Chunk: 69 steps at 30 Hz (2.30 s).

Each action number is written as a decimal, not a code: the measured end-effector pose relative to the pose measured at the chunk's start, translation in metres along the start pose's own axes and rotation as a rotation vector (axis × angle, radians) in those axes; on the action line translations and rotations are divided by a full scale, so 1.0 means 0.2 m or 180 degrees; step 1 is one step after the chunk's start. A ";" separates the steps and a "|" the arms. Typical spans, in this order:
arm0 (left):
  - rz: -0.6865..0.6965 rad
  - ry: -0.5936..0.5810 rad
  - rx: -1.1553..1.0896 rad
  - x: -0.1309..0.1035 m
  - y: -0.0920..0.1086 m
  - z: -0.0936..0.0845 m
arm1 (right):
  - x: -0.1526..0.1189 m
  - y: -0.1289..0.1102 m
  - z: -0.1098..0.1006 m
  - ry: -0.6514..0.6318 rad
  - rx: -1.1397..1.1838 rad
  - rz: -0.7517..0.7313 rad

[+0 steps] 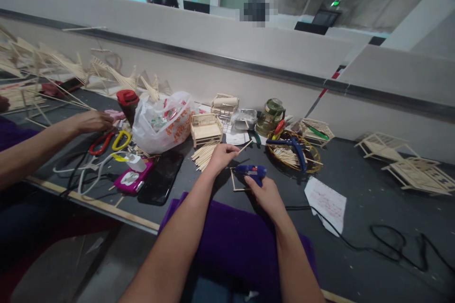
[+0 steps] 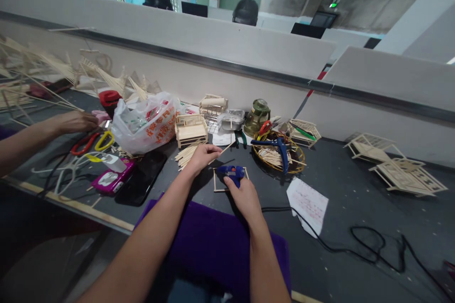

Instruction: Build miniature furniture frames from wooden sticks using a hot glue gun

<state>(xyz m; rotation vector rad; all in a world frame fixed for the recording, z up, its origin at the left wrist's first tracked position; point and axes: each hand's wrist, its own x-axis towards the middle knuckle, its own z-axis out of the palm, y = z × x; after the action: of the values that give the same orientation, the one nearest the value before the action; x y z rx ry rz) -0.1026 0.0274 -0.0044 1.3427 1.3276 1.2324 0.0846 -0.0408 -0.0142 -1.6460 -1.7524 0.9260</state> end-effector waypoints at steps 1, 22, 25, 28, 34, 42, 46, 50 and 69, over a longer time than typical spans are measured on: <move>-0.0002 -0.0002 0.0005 0.00 0.00 0.00 | 0.00 0.00 0.00 0.0003 0.0000 0.0009; 0.0086 -0.0066 0.0236 0.02 -0.04 0.01 | 0.01 0.01 -0.01 0.0000 -0.0086 -0.0010; 0.0092 -0.0077 0.0271 0.02 -0.04 0.01 | 0.00 0.01 -0.01 -0.0007 -0.0153 -0.0012; 0.0069 -0.0099 0.0298 0.02 -0.04 0.01 | 0.00 0.01 -0.01 -0.0062 -0.0252 -0.0037; 0.0030 -0.0107 0.0304 0.01 -0.03 0.01 | 0.00 0.00 -0.02 -0.0133 -0.0326 -0.0064; 0.0064 -0.0137 0.0415 0.01 -0.03 0.01 | 0.00 -0.01 -0.02 -0.0131 -0.0155 0.0021; 0.0131 -0.0204 0.0566 0.01 -0.03 0.00 | -0.02 -0.01 -0.04 -0.0232 0.0252 0.0138; 0.0125 -0.0317 0.0791 0.01 -0.04 0.00 | -0.04 -0.01 -0.10 -0.0453 0.0761 0.0278; 0.0690 -0.0917 0.2894 -0.13 0.12 0.12 | -0.31 0.15 -0.69 0.1707 0.0287 0.1210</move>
<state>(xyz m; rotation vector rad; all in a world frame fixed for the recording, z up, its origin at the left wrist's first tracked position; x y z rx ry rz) -0.0735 0.0020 0.0136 2.2380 1.6224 0.4951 0.2172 -0.0875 0.0491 -1.9761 -1.0492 0.6222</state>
